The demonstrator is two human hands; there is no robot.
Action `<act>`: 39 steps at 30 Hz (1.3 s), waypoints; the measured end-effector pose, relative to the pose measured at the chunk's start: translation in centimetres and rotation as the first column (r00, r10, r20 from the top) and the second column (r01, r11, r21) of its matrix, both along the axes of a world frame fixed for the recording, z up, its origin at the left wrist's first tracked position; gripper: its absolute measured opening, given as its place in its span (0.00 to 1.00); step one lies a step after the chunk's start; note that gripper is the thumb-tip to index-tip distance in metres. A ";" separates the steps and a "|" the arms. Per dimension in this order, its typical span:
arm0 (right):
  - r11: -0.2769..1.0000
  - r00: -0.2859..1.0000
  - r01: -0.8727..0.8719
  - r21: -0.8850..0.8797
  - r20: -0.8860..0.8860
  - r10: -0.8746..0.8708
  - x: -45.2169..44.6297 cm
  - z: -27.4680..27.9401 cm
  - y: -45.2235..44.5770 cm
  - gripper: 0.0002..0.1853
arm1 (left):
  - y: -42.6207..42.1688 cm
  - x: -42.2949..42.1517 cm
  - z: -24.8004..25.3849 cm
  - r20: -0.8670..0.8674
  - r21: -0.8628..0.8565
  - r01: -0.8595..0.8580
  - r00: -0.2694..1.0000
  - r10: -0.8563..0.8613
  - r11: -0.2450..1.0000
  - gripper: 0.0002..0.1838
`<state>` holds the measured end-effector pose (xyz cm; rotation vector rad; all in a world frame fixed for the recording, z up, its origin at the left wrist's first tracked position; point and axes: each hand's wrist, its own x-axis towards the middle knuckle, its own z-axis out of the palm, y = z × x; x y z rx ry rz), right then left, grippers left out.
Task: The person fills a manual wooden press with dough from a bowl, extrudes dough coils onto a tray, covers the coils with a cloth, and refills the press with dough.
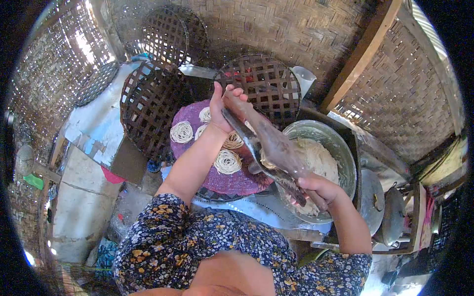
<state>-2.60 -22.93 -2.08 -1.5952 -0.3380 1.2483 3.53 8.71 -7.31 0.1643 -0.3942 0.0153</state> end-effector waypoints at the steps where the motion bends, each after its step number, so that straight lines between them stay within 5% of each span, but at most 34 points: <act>1: 1.000 1.000 -0.006 -0.005 0.001 0.006 0.0 -0.3 0.0 0.42 | 0.1 -0.4 -0.3 0.002 -0.001 -0.019 1.000 0.019 1.000 0.20; 8: 0.993 0.987 0.017 -0.117 0.161 0.002 -2.4 5.1 0.5 0.38 | -1.3 -3.7 1.0 -0.001 -0.031 -0.052 0.999 0.052 0.998 0.19; 11: 0.990 0.972 -0.014 -0.141 0.229 0.046 -1.4 6.1 -0.2 0.34 | -0.9 -3.1 3.1 0.173 -0.051 -0.057 0.983 0.065 0.997 0.19; 15: 0.992 0.956 -0.012 -0.127 0.289 0.048 -2.6 6.1 1.1 0.36 | 0.7 -4.3 5.2 0.198 -0.090 -0.038 0.979 0.055 0.995 0.21; 17: 0.993 0.961 -0.040 -0.108 0.268 0.068 -3.2 5.6 0.8 0.37 | 0.6 -5.7 5.8 0.213 0.055 -0.162 0.966 0.147 0.985 0.21; 25: 0.974 0.904 0.044 -0.222 0.425 0.056 -4.5 9.9 -0.2 0.42 | -1.1 -6.2 6.4 0.404 -0.003 -0.031 0.914 0.029 1.000 0.23; 29: 0.991 0.850 0.064 -0.115 0.527 0.006 -4.4 9.0 1.1 0.43 | 0.6 -5.7 7.6 0.524 -0.031 -0.003 0.851 0.019 1.000 0.25; 39: 0.992 0.878 -0.058 -0.115 0.467 0.106 -5.5 7.7 -0.3 0.42 | -0.4 -9.4 7.1 0.354 0.076 -0.125 0.931 0.091 0.989 0.25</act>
